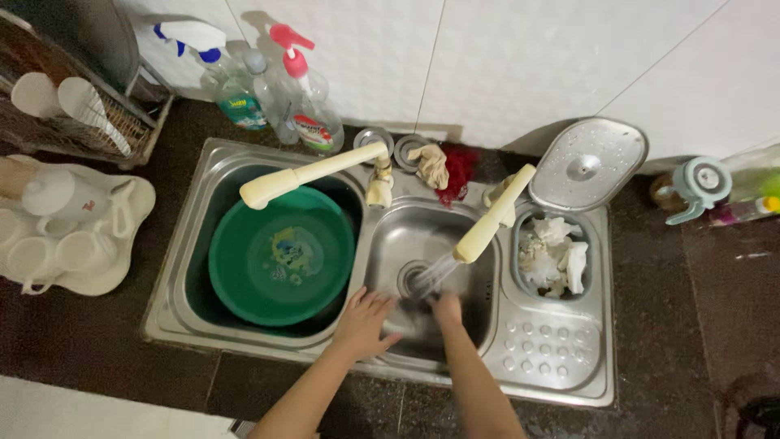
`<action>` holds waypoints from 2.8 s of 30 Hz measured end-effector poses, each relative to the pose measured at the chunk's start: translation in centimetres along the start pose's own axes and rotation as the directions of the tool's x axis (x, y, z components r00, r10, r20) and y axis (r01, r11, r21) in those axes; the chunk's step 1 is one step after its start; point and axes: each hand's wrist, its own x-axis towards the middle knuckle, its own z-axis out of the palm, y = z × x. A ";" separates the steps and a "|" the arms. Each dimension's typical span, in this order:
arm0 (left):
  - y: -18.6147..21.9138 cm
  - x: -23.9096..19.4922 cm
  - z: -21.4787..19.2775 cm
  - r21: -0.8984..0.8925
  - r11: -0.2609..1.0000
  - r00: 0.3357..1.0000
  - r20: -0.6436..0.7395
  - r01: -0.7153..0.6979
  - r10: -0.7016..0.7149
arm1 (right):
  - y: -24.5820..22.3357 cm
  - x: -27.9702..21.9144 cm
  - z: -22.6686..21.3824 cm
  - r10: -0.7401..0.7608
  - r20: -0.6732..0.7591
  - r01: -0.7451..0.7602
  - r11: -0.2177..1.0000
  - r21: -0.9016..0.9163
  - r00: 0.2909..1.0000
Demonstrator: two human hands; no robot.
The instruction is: The person cleans a two-burner gas stove by wiping the surface with a paper towel, rinsing a steel wool pad at the sink, and scrubbing the burners with the pad while applying spray cleaner. The person repeatedly wipes and scrubs the burners and surrounding areas.
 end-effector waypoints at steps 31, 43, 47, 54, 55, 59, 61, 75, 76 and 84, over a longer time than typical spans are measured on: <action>0.5 -0.1 -0.2 0.255 0.966 0.987 0.140 0.034 -0.072 | -1.3 1.1 -2.5 -0.220 0.060 0.098 0.641 0.761 0.974; 0.2 -0.2 0.8 0.090 0.994 0.998 -0.029 0.056 -0.053 | -5.1 -6.9 -2.4 -0.526 -0.297 0.518 0.848 -0.112 0.797; -0.4 0.0 1.6 0.012 1.000 0.989 -0.150 0.019 -0.017 | -6.1 -11.6 -5.0 -0.616 -0.303 0.619 0.779 -0.097 0.728; -0.2 0.0 1.9 -0.036 0.999 0.977 -0.212 0.007 -0.014 | -6.0 -15.1 -8.2 -0.757 -0.494 0.792 0.578 -0.199 0.428; -0.1 0.0 1.6 -0.038 0.999 0.977 -0.213 0.010 -0.018 | -6.0 -15.2 -8.4 -0.758 -0.505 0.794 0.571 -0.207 0.413; 0.3 -0.1 1.0 -0.016 0.999 0.986 -0.165 0.034 -0.037 | -5.7 -15.2 -9.1 -0.688 -0.530 0.774 0.626 -0.089 0.496; 0.4 -0.1 0.9 0.000 0.999 0.985 -0.170 0.032 -0.032 | -5.8 -15.1 -9.5 -0.644 -0.531 0.738 0.673 -0.051 0.550; 0.5 -0.3 1.3 -0.008 1.000 0.967 -0.255 0.013 -0.015 | -5.2 -13.7 -11.3 -0.597 -0.556 0.767 0.630 0.122 0.579; 0.6 -0.4 1.2 -0.012 1.000 0.962 -0.271 0.005 -0.008 | -4.5 -12.0 -10.9 -0.505 -0.523 0.698 0.659 0.281 0.687; 0.6 -0.2 0.9 -0.025 0.998 0.979 -0.192 0.060 -0.064 | 1.3 -0.9 -1.7 0.013 0.071 0.002 0.979 -0.204 0.997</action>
